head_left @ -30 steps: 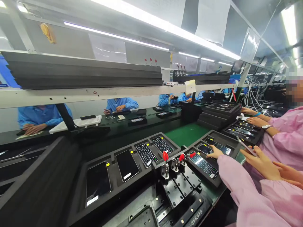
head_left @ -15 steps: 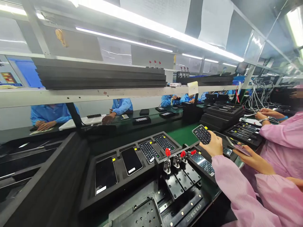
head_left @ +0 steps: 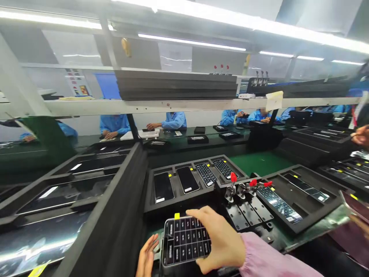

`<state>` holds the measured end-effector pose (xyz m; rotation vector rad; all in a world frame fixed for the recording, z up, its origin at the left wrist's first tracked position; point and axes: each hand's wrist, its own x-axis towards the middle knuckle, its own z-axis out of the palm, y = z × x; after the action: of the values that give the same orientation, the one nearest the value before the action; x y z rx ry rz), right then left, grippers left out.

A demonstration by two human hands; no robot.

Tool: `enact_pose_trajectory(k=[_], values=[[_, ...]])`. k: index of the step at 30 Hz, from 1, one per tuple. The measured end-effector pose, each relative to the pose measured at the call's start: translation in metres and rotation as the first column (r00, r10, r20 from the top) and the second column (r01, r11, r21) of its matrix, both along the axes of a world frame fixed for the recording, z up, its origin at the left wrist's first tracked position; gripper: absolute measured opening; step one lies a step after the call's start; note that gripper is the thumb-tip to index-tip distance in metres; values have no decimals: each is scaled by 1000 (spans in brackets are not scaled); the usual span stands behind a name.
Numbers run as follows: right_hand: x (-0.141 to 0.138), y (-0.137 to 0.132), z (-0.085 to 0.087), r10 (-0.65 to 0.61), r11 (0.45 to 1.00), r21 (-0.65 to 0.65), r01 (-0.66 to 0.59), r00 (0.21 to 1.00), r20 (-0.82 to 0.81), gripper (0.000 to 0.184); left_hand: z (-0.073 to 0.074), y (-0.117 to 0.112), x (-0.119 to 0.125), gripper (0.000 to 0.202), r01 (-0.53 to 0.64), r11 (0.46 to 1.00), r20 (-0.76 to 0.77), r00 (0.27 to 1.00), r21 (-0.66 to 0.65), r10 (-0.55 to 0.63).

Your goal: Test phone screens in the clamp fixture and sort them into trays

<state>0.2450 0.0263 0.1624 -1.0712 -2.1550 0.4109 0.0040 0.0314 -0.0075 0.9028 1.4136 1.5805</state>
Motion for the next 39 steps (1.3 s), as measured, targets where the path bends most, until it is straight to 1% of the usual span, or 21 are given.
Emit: enact_pose_trajectory(k=[1,2,4,5,7,9,12,16,19,22,24,25,27,29,31,34,36,39], values=[[-11,4,-17,57,994,-90,-54,998,31,93,6,-2,2,53,6,1000,-9,1000,6,-6],[-20,10,-33,85,983,-169,-72,994,71,101,12,-5,4,52,16,1000,-32,999,15,-16],[-31,22,-60,91,959,-280,-44,983,158,113,25,-8,8,50,42,999,-104,994,31,-39],[-34,27,-69,94,949,-313,-26,975,203,117,31,-9,9,49,49,998,-141,989,36,-44],[-37,35,-79,118,938,-347,-17,955,271,122,40,-8,9,48,57,997,-193,980,44,-47],[-36,38,-80,154,936,-351,-36,936,316,121,44,-5,8,45,77,995,-216,974,59,-62],[-34,39,-77,183,937,-346,-47,910,372,117,45,2,7,40,132,989,-230,967,73,-112],[-34,39,-79,206,937,-347,-51,881,427,114,47,14,8,38,208,977,-287,939,41,-188],[-36,42,-80,230,919,-390,-60,885,405,115,53,21,9,35,311,950,-394,869,-32,-298],[-32,38,-74,209,903,-427,-41,911,354,119,60,26,9,31,364,928,-483,799,-84,-357],[-23,30,-70,141,911,-413,-23,956,258,116,62,28,8,30,389,919,-525,769,-69,-365],[-16,24,-69,72,921,-390,6,980,186,109,62,30,8,30,407,912,-545,752,-58,-370],[-3,11,-73,-100,937,-332,110,994,48,85,62,32,9,30,429,902,-579,727,-35,-369],[7,-1,-83,-226,932,-291,215,974,-7,63,60,33,10,30,441,897,-595,713,-31,-371],[14,-9,-98,-254,924,-291,248,967,19,54,59,33,10,31,448,893,-598,704,-43,-383],[18,-13,-115,-266,904,-336,264,963,39,50,58,34,10,32,450,890,-593,698,-73,-401],[19,-13,-120,-287,893,-359,272,958,13,44,58,34,10,32,446,890,-589,696,-93,-411],[19,-13,-120,-286,887,-383,257,958,-21,40,58,34,10,31,431,895,-588,698,-112,-409]])
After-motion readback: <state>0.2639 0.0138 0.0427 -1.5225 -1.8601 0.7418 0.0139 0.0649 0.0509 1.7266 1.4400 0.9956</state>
